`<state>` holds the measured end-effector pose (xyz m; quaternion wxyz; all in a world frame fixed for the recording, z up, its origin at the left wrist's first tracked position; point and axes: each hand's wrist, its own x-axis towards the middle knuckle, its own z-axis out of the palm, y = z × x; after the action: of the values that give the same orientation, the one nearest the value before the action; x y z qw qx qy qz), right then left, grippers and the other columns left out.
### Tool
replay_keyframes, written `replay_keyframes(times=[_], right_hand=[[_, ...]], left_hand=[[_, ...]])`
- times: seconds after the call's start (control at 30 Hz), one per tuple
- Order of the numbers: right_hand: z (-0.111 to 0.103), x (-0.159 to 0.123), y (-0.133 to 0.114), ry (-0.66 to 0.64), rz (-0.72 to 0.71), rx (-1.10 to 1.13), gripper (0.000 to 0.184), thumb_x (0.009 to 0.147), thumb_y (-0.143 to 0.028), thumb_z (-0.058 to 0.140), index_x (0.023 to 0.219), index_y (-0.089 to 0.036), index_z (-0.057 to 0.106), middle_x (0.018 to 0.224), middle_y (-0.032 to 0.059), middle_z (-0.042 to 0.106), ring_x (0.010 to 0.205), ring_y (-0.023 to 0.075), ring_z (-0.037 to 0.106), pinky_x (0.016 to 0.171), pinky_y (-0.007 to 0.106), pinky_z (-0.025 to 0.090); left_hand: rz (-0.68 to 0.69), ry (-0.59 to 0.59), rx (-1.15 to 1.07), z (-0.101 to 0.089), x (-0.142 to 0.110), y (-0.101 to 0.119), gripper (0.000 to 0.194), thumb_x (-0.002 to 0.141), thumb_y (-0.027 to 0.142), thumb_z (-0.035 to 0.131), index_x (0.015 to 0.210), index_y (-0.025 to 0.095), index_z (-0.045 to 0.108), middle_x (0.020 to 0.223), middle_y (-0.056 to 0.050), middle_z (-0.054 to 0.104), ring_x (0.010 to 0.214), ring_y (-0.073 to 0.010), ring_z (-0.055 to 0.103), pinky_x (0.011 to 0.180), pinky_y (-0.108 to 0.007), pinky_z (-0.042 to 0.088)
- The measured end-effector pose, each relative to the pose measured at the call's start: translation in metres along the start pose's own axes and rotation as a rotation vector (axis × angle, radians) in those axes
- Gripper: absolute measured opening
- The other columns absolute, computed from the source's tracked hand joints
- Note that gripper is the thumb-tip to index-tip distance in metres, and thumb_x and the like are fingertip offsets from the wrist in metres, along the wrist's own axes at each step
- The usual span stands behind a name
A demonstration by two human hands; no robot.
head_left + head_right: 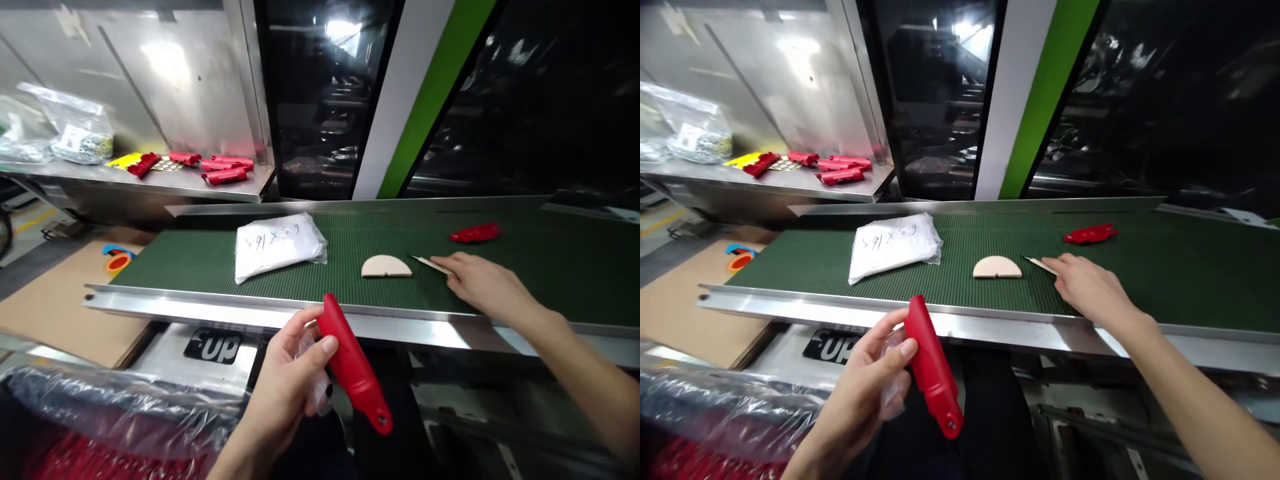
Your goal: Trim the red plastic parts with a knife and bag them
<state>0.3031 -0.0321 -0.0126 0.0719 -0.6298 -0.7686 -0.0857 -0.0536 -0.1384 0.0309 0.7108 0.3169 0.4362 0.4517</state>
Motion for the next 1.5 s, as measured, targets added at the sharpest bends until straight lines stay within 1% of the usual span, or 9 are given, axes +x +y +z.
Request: replay_keyframes(times=[0.2, 0.33, 0.47, 0.57, 0.7, 0.9, 1.03, 1.27, 1.5], right_hand=[[-0.019, -0.001, -0.016, 0.288, 0.205, 0.069, 0.041, 0.086, -0.025, 0.041, 0.115, -0.011, 0.067, 0.098, 0.0163, 0.061, 0.091, 0.0284, 0.058, 0.072, 0.039, 0.044], [-0.049, -0.038, -0.064, 0.498, 0.304, 0.229, 0.034, 0.089, -0.027, 0.042, 0.116, -0.018, 0.061, 0.108, 0.0142, 0.06, 0.1, 0.0267, 0.058, 0.084, 0.039, 0.048], [-0.064, -0.099, -0.131, 0.313, 0.309, 0.675, 0.028, 0.092, -0.04, 0.051, 0.114, -0.027, 0.06, 0.081, 0.0022, 0.062, 0.061, 0.0149, 0.059, 0.048, 0.024, 0.047], [-0.065, -0.136, -0.17, 0.096, 0.223, 0.971, 0.025, 0.094, -0.038, 0.052, 0.116, -0.032, 0.062, 0.08, 0.0, 0.065, 0.06, 0.0132, 0.062, 0.047, 0.02, 0.05], [-0.062, -0.158, -0.197, 0.057, 0.211, 1.206, 0.035, 0.091, -0.035, 0.058, 0.126, -0.038, 0.055, 0.09, 0.001, 0.065, 0.063, 0.0132, 0.064, 0.047, 0.021, 0.052], [-0.059, -0.162, -0.19, 0.209, 0.282, 1.188, 0.031, 0.087, -0.023, 0.066, 0.116, -0.034, 0.062, 0.101, 0.0013, 0.065, 0.071, 0.0117, 0.064, 0.056, 0.019, 0.055], [-0.062, -0.163, -0.174, 0.218, 0.3, 1.176, 0.034, 0.085, -0.022, 0.068, 0.117, -0.034, 0.064, 0.107, 0.0008, 0.065, 0.079, 0.012, 0.065, 0.063, 0.02, 0.055], [-0.059, -0.158, -0.162, -0.006, 0.69, 1.724, 0.029, 0.083, -0.038, 0.071, 0.107, -0.021, 0.07, 0.059, -0.002, 0.056, 0.05, 0.0072, 0.051, 0.037, 0.013, 0.037], [-0.062, -0.152, -0.164, -0.102, 0.798, 1.959, 0.031, 0.078, -0.045, 0.075, 0.094, -0.018, 0.07, 0.058, -0.0012, 0.055, 0.048, 0.0048, 0.043, 0.037, 0.011, 0.03]], left_hand=[[-0.014, -0.05, -0.122, 0.005, -0.002, -0.011, 0.034, 0.081, 0.028, 0.067, 0.111, 0.02, 0.054, 0.068, 0.003, 0.047, 0.039, -0.0027, 0.034, 0.034, -0.011, 0.024], [0.006, -0.055, -0.165, 0.009, -0.004, -0.019, 0.029, 0.081, 0.026, 0.062, 0.108, 0.019, 0.053, 0.072, 0.001, 0.05, 0.039, -0.0035, 0.035, 0.033, -0.011, 0.025], [0.004, -0.025, -0.17, 0.011, -0.008, -0.023, 0.029, 0.08, 0.024, 0.062, 0.107, 0.018, 0.054, 0.071, 0.001, 0.05, 0.041, -0.0051, 0.036, 0.032, -0.012, 0.028], [-0.01, 0.043, -0.188, 0.016, -0.011, -0.022, 0.028, 0.078, 0.024, 0.065, 0.104, 0.017, 0.057, 0.081, -0.002, 0.057, 0.044, -0.0045, 0.041, 0.035, -0.012, 0.032], [-0.027, 0.156, -0.192, 0.025, -0.012, -0.026, 0.036, 0.076, 0.025, 0.072, 0.109, 0.018, 0.059, 0.088, -0.004, 0.06, 0.046, -0.0029, 0.042, 0.036, -0.01, 0.031], [-0.029, 0.187, -0.069, 0.032, -0.018, -0.039, 0.046, 0.076, 0.031, 0.077, 0.118, 0.023, 0.058, 0.075, 0.001, 0.059, 0.04, -0.0039, 0.038, 0.032, -0.011, 0.029], [-0.041, 0.202, -0.036, 0.03, -0.026, -0.042, 0.048, 0.074, 0.025, 0.077, 0.119, 0.022, 0.062, 0.09, -0.005, 0.066, 0.06, -0.0122, 0.061, 0.043, -0.013, 0.042], [0.063, 0.168, 0.143, 0.03, -0.041, -0.045, 0.021, 0.084, 0.027, 0.069, 0.104, 0.021, 0.065, 0.065, -0.002, 0.063, 0.063, -0.0121, 0.059, 0.062, -0.016, 0.045], [0.092, 0.218, 0.166, 0.035, -0.047, -0.047, 0.014, 0.083, 0.027, 0.07, 0.093, 0.019, 0.066, 0.068, -0.001, 0.061, 0.061, -0.0113, 0.056, 0.061, -0.017, 0.044]])
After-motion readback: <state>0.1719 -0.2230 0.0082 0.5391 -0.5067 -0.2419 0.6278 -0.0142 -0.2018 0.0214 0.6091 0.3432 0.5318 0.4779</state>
